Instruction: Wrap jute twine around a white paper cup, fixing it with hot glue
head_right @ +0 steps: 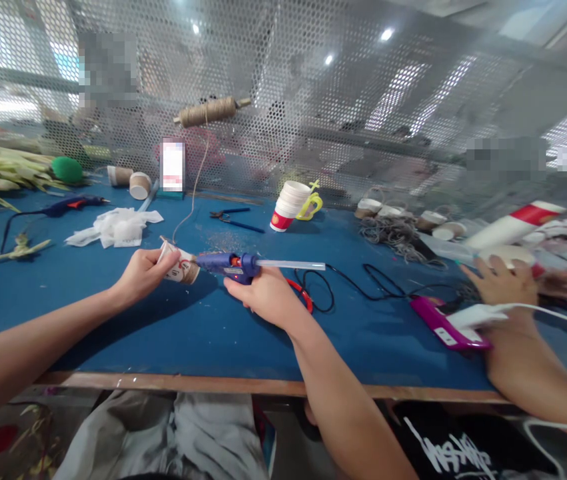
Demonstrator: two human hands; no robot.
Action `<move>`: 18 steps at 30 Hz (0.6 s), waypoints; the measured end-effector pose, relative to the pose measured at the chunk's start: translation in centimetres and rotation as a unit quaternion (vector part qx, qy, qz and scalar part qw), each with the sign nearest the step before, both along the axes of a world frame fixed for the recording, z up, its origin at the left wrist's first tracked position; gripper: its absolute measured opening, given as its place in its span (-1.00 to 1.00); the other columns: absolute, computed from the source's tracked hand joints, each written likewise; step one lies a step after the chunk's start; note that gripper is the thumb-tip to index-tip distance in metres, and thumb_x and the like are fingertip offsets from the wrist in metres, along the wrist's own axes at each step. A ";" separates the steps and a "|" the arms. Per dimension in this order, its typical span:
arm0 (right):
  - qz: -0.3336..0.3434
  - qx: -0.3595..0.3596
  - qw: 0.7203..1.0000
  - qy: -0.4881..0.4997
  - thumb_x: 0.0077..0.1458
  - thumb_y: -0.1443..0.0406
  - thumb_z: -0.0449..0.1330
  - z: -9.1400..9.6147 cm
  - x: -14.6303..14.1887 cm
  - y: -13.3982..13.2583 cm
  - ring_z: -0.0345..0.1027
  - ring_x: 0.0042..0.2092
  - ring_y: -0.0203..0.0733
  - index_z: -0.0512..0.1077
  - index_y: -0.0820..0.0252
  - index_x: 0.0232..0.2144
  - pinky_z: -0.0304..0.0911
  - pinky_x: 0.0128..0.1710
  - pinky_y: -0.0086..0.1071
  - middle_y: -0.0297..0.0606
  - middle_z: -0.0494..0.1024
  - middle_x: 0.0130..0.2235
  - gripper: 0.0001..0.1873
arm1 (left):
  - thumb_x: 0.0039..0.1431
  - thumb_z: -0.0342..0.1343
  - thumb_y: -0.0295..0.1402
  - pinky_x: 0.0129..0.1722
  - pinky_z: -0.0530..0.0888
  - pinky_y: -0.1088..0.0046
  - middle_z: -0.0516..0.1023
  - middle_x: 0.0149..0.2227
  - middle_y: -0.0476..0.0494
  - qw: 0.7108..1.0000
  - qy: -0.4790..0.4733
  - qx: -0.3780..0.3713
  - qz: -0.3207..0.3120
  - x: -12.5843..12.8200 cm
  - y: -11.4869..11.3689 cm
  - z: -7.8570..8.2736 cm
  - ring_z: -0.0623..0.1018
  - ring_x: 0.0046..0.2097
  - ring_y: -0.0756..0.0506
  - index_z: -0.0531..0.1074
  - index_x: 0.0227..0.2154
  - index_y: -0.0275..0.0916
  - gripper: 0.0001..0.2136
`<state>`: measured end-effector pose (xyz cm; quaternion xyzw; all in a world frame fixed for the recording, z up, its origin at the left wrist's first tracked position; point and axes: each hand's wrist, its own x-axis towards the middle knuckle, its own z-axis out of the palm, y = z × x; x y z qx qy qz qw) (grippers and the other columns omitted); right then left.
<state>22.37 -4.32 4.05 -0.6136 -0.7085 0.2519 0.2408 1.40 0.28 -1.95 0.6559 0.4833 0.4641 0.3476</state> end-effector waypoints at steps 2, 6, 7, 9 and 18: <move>0.003 0.000 1.000 0.007 -0.09 0.16 0.12 -0.1 0.2 0.2 0.21 -0.69 -0.34 0.31 0.19 -0.67 0.16 -0.63 -0.45 -0.40 0.32 -0.74 -0.73 | 0.02 -0.02 -0.14 -0.60 0.24 0.55 0.41 -0.66 -0.07 1.000 0.005 0.006 -0.005 0.0 0.0 0.0 0.37 -0.55 -0.01 0.42 -0.63 -0.35 -0.64; 0.009 0.002 1.000 0.005 -0.08 0.15 0.11 -0.3 0.4 0.4 0.22 -0.69 -0.35 0.32 0.20 -0.67 0.17 -0.63 -0.46 -0.39 0.33 -0.74 -0.73 | 0.04 -0.04 -0.14 -0.58 0.26 0.55 0.41 -0.66 -0.06 0.999 0.028 0.020 -0.011 0.0 -0.2 -0.1 0.38 -0.54 -0.02 0.42 -0.62 -0.36 -0.63; 0.009 0.002 1.000 0.007 -0.08 0.15 0.11 -0.3 0.4 0.5 0.22 -0.68 -0.35 0.32 0.20 -0.67 0.18 -0.63 -0.46 -0.39 0.32 -0.74 -0.73 | 0.04 -0.05 -0.14 -0.57 0.26 0.55 0.41 -0.65 -0.06 0.999 0.033 0.023 -0.014 0.0 -0.2 0.0 0.38 -0.54 -0.02 0.42 -0.62 -0.36 -0.63; 0.004 -0.001 1.000 0.016 -0.09 0.17 0.12 -0.3 0.3 0.5 0.21 -0.68 -0.35 0.33 0.20 -0.66 0.17 -0.63 -0.46 -0.39 0.32 -0.74 -0.74 | 0.06 -0.06 -0.14 -0.56 0.27 0.55 0.42 -0.64 -0.06 0.998 0.041 0.030 -0.024 0.0 -0.3 0.0 0.38 -0.53 -0.01 0.42 -0.62 -0.36 -0.62; -0.006 -0.068 0.975 0.210 -0.13 0.26 0.20 -0.2 1.2 3.0 0.07 -0.69 -0.45 0.33 0.26 -0.54 0.05 -0.68 -0.52 -0.46 0.25 -0.73 -0.84 | 0.10 -0.10 -0.17 -0.50 0.28 0.55 0.39 -0.61 -0.05 0.994 0.067 0.067 -0.060 -0.3 -0.6 0.4 0.34 -0.53 0.02 0.41 -0.60 -0.37 -0.62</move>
